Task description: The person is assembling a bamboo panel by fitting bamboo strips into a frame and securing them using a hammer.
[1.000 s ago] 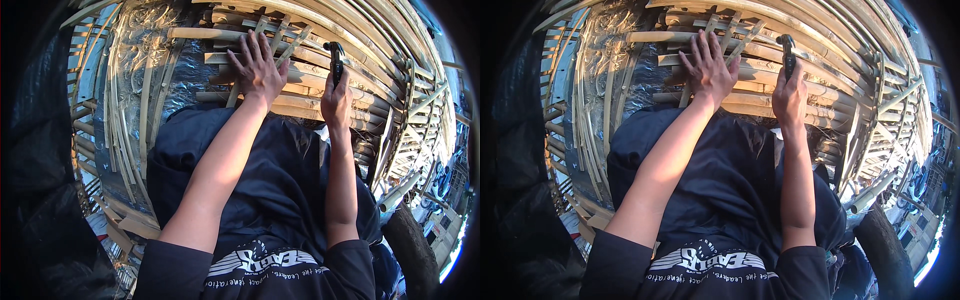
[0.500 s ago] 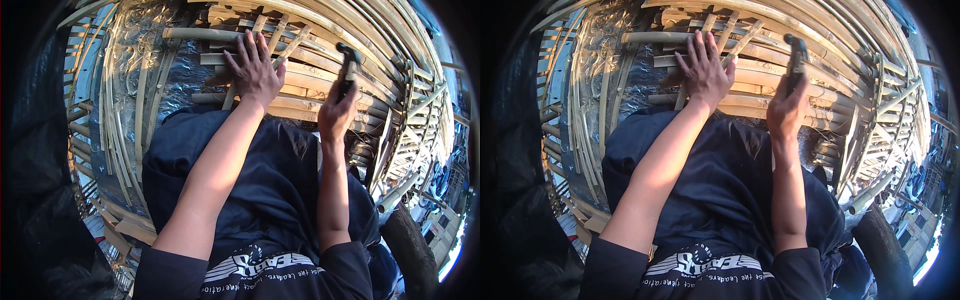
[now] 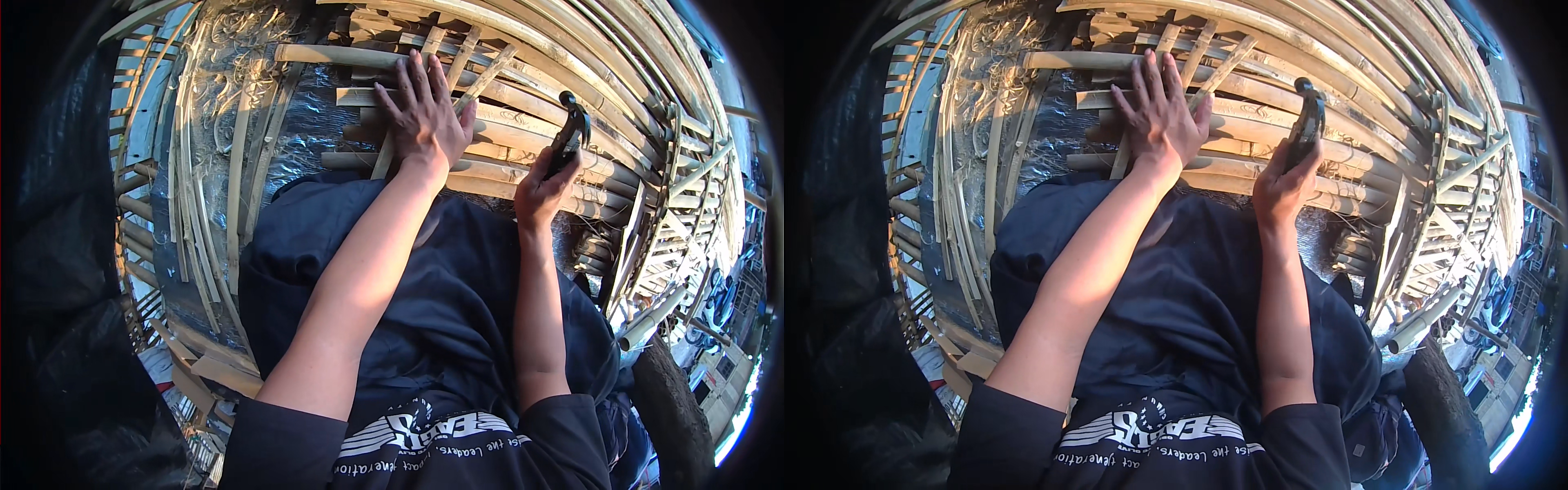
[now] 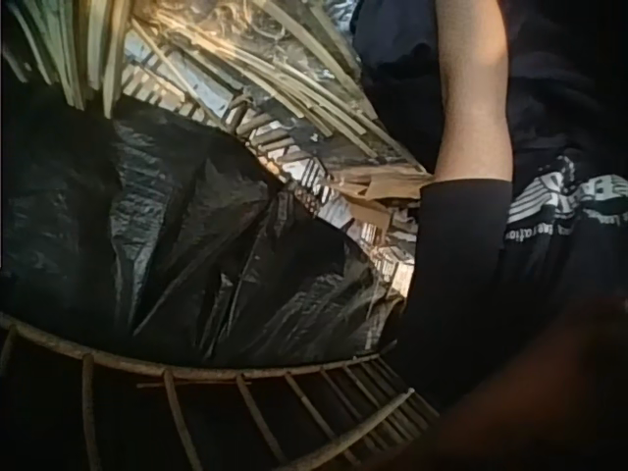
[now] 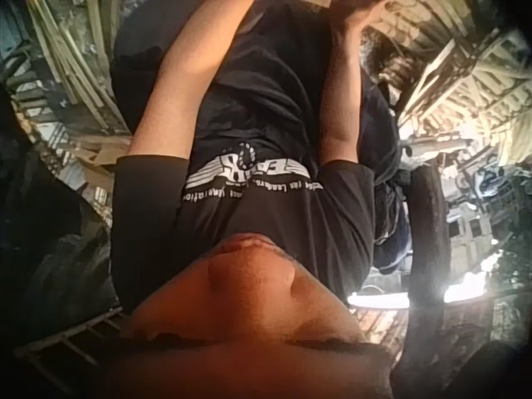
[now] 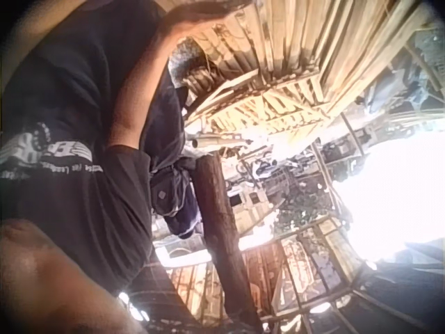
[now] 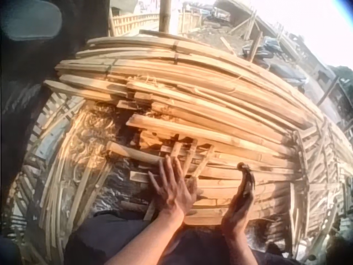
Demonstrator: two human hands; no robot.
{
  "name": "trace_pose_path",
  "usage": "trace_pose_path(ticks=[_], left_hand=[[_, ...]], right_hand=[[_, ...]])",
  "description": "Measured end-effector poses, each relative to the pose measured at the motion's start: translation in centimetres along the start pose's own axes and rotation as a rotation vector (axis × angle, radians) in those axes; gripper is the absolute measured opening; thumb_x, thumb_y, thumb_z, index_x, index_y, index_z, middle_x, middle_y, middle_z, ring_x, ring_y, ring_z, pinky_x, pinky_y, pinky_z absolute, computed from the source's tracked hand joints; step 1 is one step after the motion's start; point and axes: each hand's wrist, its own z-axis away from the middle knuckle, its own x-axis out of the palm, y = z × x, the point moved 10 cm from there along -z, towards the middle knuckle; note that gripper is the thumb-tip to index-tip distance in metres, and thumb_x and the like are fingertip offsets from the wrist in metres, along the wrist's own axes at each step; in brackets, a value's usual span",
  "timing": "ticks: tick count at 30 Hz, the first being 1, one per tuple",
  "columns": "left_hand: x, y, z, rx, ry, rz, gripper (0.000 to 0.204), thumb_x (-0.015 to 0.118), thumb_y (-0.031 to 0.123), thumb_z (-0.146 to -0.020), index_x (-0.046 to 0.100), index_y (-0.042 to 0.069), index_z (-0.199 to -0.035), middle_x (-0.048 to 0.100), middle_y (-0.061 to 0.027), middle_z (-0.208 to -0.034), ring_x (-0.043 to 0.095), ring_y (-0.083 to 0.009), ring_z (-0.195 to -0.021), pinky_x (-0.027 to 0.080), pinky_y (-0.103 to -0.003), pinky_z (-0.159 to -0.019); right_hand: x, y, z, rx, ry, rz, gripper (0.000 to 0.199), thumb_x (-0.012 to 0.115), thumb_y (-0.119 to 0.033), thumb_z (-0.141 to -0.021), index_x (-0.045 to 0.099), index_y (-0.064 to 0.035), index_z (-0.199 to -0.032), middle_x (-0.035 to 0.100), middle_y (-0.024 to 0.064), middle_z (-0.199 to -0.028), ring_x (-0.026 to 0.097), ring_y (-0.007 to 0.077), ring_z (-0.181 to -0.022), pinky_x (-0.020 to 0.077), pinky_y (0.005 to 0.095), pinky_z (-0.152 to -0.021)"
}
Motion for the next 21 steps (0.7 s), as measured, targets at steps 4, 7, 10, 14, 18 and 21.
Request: trace_pose_path(ticks=[4,7,10,14,18,21], left_hand=[[0.0,0.2,0.0,0.006,-0.010,0.001,0.086,0.047,0.059,-0.099,0.032,0.001,-0.160,0.028,-0.0226,-0.166,0.024,-0.0409,-0.155,0.017,-0.072,-0.119],[-0.5,0.4,0.1,0.029,0.045,-0.005,0.081,0.049,0.057,-0.100,0.039,-0.001,-0.155,0.033,-0.0224,-0.163,0.030,-0.0416,-0.152,0.026,-0.072,-0.115],[-0.5,0.1,0.1,0.029,0.060,0.000,0.080,0.049,0.057,-0.100,0.041,-0.001,-0.154,0.032,-0.0225,-0.163,0.030,-0.0418,-0.151,0.025,-0.072,-0.115],[-0.6,0.4,0.1,0.028,0.055,0.005,0.080,0.050,0.057,-0.100,0.041,-0.001,-0.154,0.032,-0.0226,-0.163,0.030,-0.0419,-0.151,0.025,-0.072,-0.115],[-0.1,0.1,0.1,0.014,0.011,0.016,0.084,0.052,0.057,-0.098,0.035,0.001,-0.159,0.029,-0.0225,-0.166,0.025,-0.0414,-0.155,0.019,-0.072,-0.119],[-0.1,0.1,0.1,0.019,0.022,0.016,0.084,0.052,0.057,-0.098,0.035,0.001,-0.158,0.029,-0.0227,-0.166,0.025,-0.0417,-0.155,0.019,-0.072,-0.118]], right_hand=[[2.2,0.4,0.1,-0.020,-0.167,0.142,0.043,0.061,-0.011,-0.101,0.046,-0.0003,-0.141,0.071,0.0292,-0.106,0.069,0.0489,-0.093,0.0545,0.0540,-0.076],[3.2,1.0,-0.1,0.030,-0.202,0.177,0.043,0.059,-0.013,-0.102,0.046,-0.0014,-0.141,0.071,0.0288,-0.104,0.069,0.0493,-0.091,0.0546,0.0553,-0.075],[3.4,0.5,-0.6,-0.001,-0.196,0.200,0.041,0.058,-0.016,-0.103,0.047,-0.0015,-0.140,0.071,0.0294,-0.100,0.069,0.0498,-0.087,0.0541,0.0561,-0.072],[3.3,0.3,-1.0,-0.034,-0.177,0.192,0.041,0.058,-0.017,-0.103,0.047,-0.0011,-0.139,0.071,0.0296,-0.091,0.068,0.0510,-0.080,0.0530,0.0577,-0.066],[3.4,0.2,-1.0,-0.060,-0.172,0.259,0.041,0.058,-0.018,-0.103,0.048,0.0013,-0.138,0.070,0.0297,-0.087,0.067,0.0515,-0.077,0.0521,0.0585,-0.064],[3.6,0.3,-1.1,-0.059,-0.201,0.278,0.042,0.058,-0.018,-0.103,0.048,0.0039,-0.137,0.069,0.0303,-0.085,0.066,0.0519,-0.075,0.0513,0.0596,-0.064]])
